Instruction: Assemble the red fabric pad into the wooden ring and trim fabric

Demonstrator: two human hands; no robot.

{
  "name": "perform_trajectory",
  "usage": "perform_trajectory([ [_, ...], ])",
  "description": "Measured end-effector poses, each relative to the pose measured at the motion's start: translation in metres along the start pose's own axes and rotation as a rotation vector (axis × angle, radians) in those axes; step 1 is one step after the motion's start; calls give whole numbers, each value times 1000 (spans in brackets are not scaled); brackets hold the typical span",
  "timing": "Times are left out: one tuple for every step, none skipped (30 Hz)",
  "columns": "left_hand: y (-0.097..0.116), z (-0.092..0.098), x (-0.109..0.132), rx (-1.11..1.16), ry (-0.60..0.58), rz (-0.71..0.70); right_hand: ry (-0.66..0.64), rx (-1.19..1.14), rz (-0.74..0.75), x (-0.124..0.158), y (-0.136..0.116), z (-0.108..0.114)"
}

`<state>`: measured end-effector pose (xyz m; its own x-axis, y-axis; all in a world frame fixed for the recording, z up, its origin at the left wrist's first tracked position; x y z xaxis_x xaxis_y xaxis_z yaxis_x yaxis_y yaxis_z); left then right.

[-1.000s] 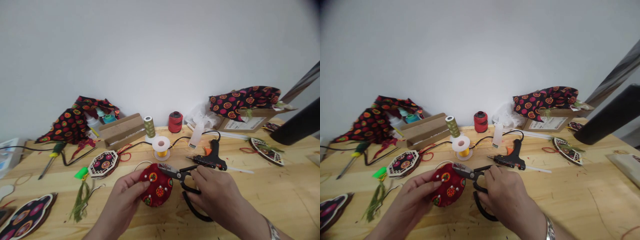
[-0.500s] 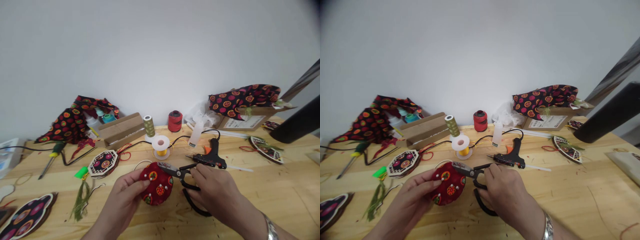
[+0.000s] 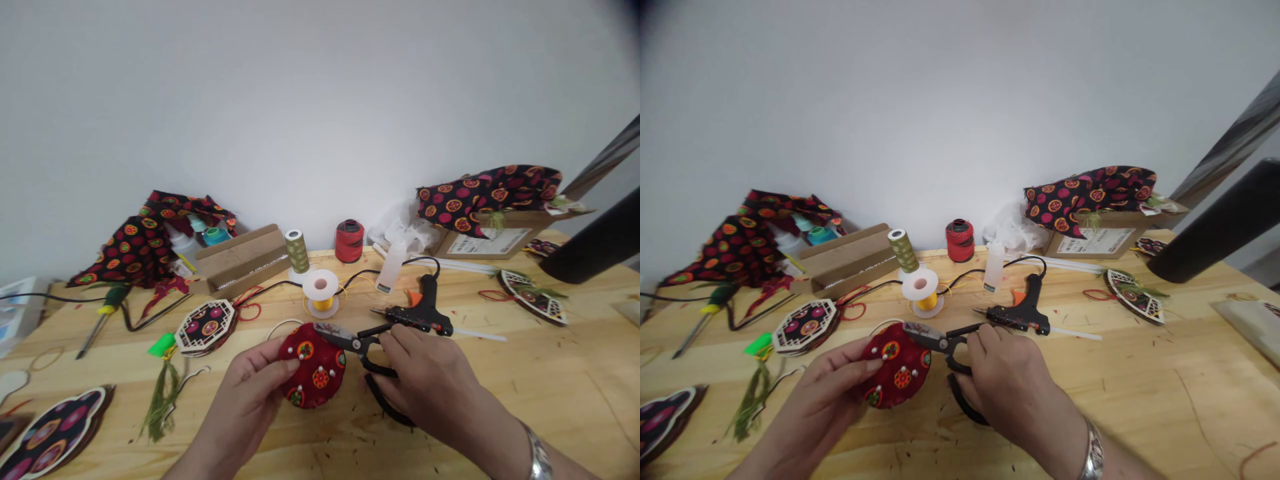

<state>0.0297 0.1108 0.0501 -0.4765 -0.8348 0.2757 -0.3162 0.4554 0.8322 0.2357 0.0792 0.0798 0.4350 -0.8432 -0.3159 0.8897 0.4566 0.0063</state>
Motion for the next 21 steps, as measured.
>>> perform_trajectory([
  [0,-1,0,-7,0,3,2,8,-5,0,0,1],
  [1,-1,1,-12,2,4,0,17,-8,0,0,1],
  [1,-2,1,-15,4,5,-4,26,-10,0,0,2],
  [2,-2,2,-14,10,6,-5,35,-14,-1,0,2],
  [2,-2,2,-11,20,7,-6,43,-17,-1,0,2],
  [2,-1,2,-9,32,8,-4,47,-19,-1,0,3],
  [1,-1,3,-6,41,9,1,48,-19,-2,1,3],
  [1,0,3,-5,45,10,7,49,-22,-2,1,4],
  [1,0,3,-5,42,12,12,50,-22,-2,0,5],
  [0,1,2,-7,38,14,12,50,-22,-2,0,5],
  [0,1,2,-9,35,17,11,50,-24,-3,0,5],
  [-1,1,2,-10,32,20,4,49,-26,-3,-1,5],
  [-1,1,2,-10,31,21,-3,48,-28,-3,-1,5],
  [-1,0,2,-12,33,21,-7,47,-30,-2,-2,5],
  [0,0,2,-12,34,20,-10,47,-31,-2,-2,5],
  [0,-1,2,-11,33,19,-9,49,-33,-2,-2,5],
  [1,-2,2,-10,30,20,-9,52,-30,-2,-2,5],
  [1,-3,3,-9,28,21,-8,55,-29,-2,-1,5],
  [1,-4,3,-9,28,24,-8,58,-26,-2,-1,5],
  [2,-4,3,-8,30,25,-10,62,-22,-3,-1,5],
  [2,-5,3,-6,35,27,-9,67,-18,-3,-1,5],
])
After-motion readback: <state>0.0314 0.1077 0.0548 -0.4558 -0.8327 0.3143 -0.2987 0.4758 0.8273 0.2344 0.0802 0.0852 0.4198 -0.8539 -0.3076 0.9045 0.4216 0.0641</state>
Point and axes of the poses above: each hand's wrist, its own x-axis away from the middle knuckle, its own z-axis out of the back of the hand, y = z × x, the point moved 4 cm from there along -x, towards the middle knuckle, and after that the axes turned 13 degrees about -y, right-handed, at the moved point
